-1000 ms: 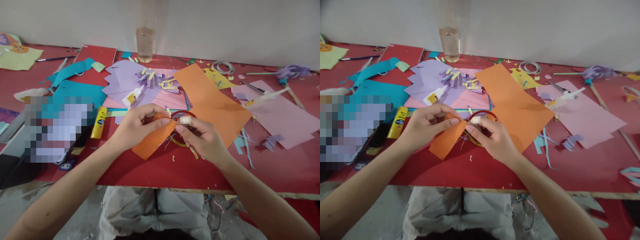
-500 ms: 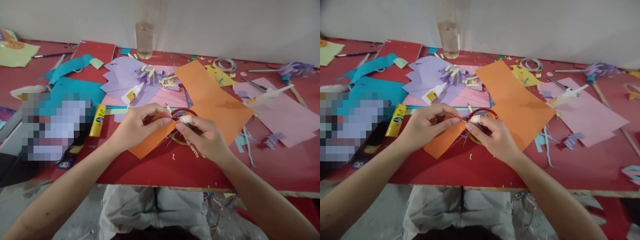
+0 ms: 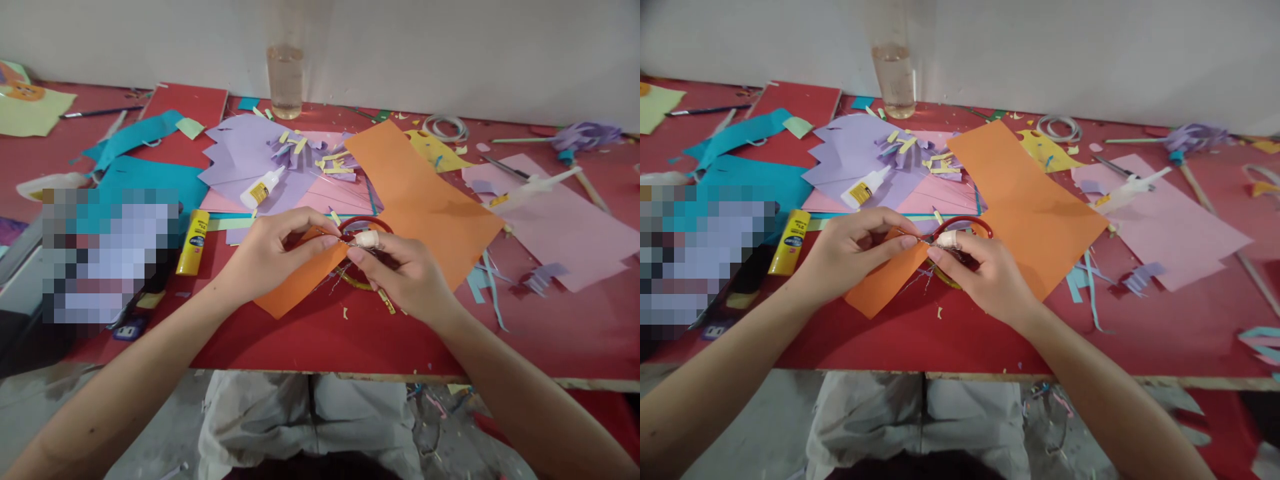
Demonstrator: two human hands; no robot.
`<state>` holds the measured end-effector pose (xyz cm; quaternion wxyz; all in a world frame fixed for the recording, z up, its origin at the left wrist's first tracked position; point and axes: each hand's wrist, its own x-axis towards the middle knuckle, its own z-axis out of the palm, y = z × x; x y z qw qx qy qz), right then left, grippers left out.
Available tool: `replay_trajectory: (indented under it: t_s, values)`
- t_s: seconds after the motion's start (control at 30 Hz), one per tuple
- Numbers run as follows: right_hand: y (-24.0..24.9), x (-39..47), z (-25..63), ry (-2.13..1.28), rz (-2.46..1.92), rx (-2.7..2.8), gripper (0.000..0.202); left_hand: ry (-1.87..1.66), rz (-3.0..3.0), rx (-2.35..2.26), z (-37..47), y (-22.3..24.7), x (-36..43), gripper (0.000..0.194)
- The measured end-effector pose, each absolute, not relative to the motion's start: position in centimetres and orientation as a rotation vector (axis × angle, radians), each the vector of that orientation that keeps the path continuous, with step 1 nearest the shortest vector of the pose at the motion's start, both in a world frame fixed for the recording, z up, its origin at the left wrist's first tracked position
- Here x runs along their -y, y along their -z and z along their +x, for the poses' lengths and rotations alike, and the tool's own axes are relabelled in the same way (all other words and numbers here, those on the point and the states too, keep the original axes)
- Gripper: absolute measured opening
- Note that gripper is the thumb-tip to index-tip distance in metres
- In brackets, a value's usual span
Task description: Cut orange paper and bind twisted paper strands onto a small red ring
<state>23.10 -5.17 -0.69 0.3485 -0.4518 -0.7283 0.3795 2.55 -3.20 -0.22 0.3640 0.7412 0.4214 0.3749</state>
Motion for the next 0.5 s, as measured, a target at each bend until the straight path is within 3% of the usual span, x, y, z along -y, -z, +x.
replay_trajectory:
  t_s: [0.5]
  values:
    - [0.86, 5.08, 23.19, -0.945, -1.136, 1.914, 0.024, -0.981, 1.918, -1.053, 2.59, 0.14, 3.19, 0.006]
